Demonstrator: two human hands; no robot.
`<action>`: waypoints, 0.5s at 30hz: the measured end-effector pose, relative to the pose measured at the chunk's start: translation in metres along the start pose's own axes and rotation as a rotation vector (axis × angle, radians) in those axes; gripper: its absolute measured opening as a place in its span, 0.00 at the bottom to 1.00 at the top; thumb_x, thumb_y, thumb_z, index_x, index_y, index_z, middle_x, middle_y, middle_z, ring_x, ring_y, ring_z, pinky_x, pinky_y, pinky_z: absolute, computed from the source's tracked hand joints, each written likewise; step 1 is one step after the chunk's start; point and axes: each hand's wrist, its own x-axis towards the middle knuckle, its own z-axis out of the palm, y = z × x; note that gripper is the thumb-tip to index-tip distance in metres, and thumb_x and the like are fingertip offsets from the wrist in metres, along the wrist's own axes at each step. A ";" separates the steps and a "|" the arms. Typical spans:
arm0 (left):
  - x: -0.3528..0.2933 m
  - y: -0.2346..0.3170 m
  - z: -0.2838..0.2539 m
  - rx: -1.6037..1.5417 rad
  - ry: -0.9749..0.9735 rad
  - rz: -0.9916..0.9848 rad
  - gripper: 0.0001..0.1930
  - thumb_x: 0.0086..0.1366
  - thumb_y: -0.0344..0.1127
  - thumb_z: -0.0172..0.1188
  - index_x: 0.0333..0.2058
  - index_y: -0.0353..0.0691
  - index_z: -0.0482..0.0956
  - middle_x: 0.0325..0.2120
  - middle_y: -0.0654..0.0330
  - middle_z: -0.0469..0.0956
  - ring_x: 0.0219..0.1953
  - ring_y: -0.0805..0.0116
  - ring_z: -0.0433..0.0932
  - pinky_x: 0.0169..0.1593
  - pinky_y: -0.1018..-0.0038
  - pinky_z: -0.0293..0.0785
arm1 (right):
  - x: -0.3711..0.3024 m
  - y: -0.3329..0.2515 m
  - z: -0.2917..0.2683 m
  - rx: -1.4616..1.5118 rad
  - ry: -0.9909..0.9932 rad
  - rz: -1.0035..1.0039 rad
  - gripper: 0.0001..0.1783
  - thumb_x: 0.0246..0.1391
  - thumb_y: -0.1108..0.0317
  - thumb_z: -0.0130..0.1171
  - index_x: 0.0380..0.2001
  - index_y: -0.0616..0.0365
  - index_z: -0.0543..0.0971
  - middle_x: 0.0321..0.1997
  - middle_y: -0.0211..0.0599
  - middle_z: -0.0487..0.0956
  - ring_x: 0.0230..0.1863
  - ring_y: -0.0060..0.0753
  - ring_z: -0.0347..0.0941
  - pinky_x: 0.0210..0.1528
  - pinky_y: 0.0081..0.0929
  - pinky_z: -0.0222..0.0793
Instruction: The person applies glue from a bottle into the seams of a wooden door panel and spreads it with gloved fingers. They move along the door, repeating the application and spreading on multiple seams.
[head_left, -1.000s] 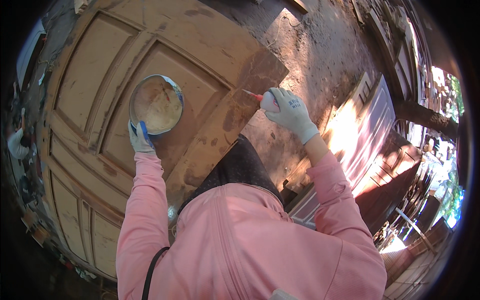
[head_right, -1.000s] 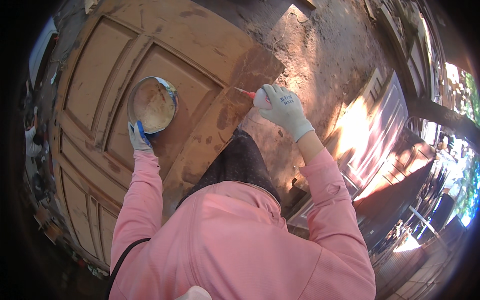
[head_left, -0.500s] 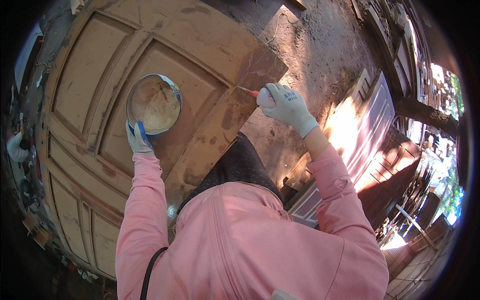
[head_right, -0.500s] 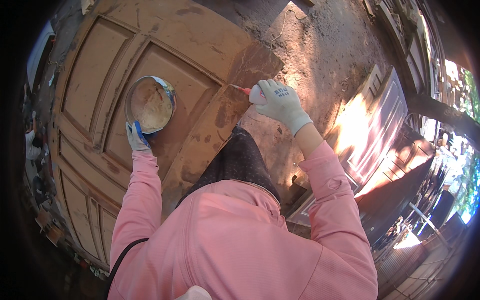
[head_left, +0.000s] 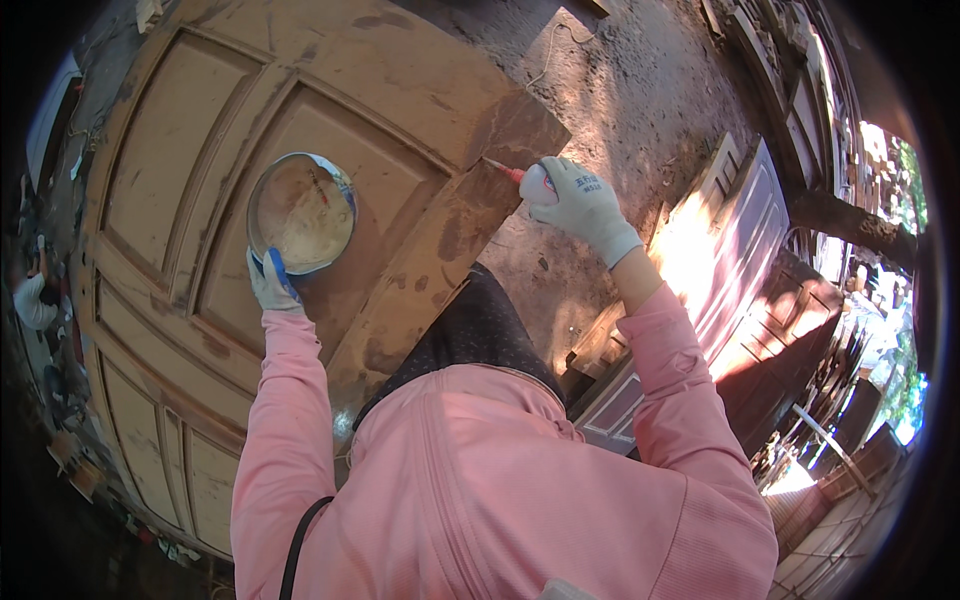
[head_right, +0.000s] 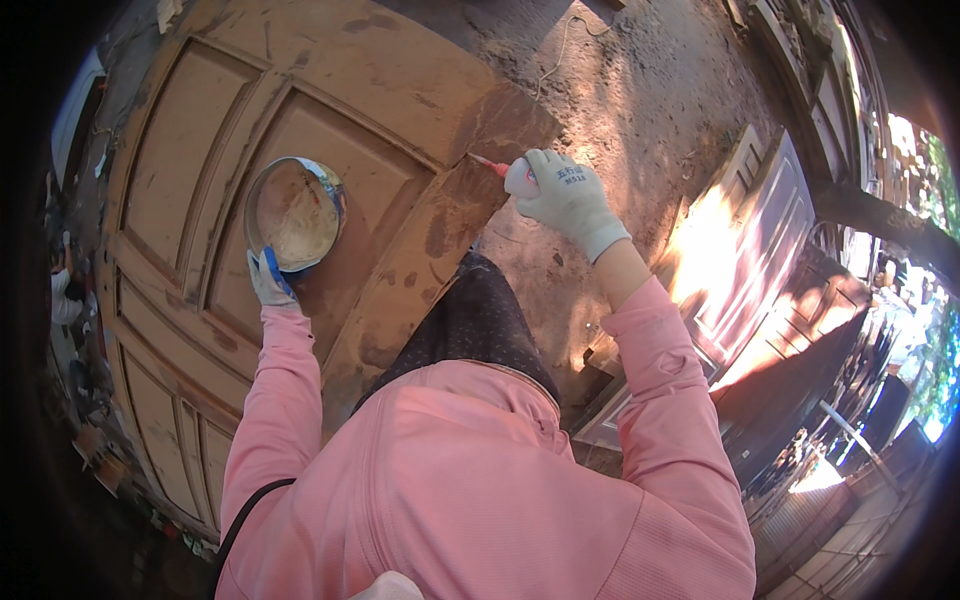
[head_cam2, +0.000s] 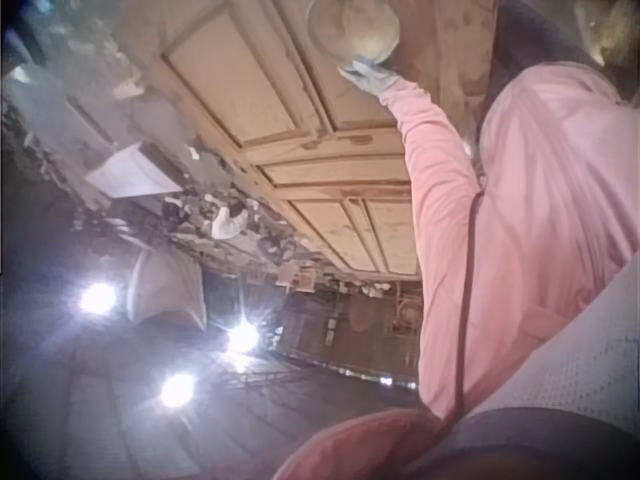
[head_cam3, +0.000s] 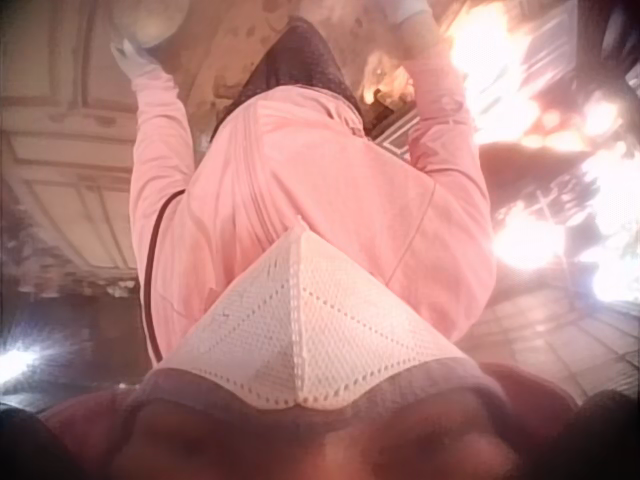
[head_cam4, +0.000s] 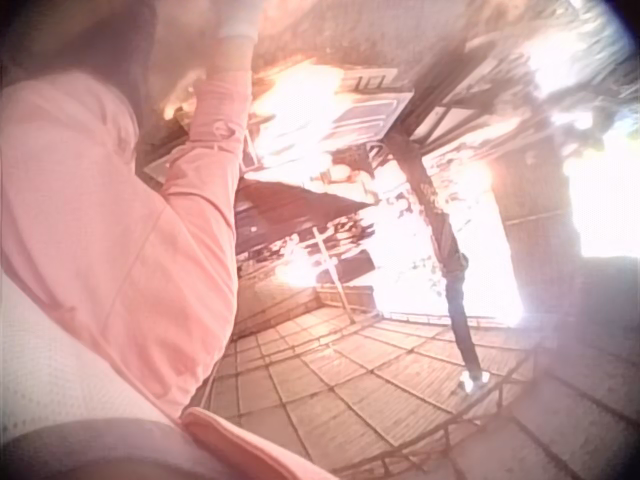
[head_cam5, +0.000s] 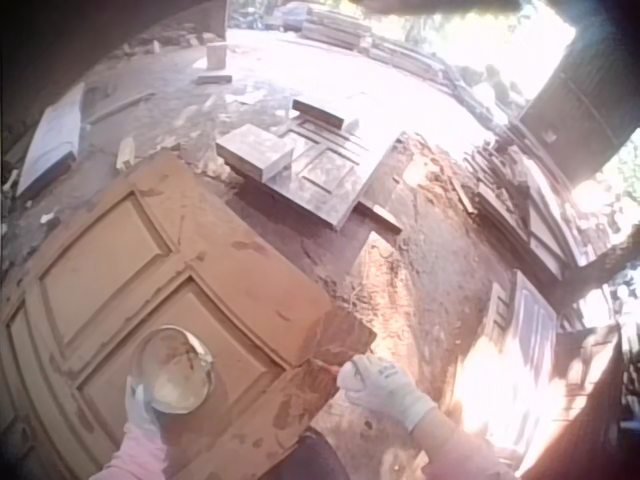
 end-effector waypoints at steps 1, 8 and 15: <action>0.002 -0.002 -0.002 0.005 0.001 -0.005 0.31 0.69 0.43 0.60 0.65 0.32 0.65 0.56 0.53 0.73 0.54 0.63 0.74 0.57 0.68 0.72 | 0.001 0.001 -0.001 0.002 -0.010 0.015 0.27 0.49 0.51 0.62 0.49 0.53 0.73 0.50 0.40 0.78 0.55 0.45 0.76 0.55 0.40 0.74; -0.005 0.007 0.006 0.026 0.026 0.023 0.30 0.70 0.43 0.59 0.64 0.32 0.66 0.56 0.53 0.73 0.53 0.64 0.74 0.57 0.68 0.71 | 0.002 0.001 -0.001 -0.015 -0.020 -0.052 0.26 0.48 0.53 0.61 0.49 0.53 0.73 0.49 0.42 0.78 0.53 0.45 0.77 0.54 0.40 0.74; -0.003 0.005 0.003 0.071 -0.002 0.055 0.30 0.70 0.45 0.59 0.64 0.32 0.66 0.55 0.53 0.74 0.52 0.63 0.75 0.57 0.68 0.71 | 0.003 0.001 0.002 -0.009 -0.006 -0.073 0.27 0.47 0.53 0.62 0.51 0.52 0.74 0.46 0.41 0.79 0.50 0.46 0.78 0.53 0.40 0.75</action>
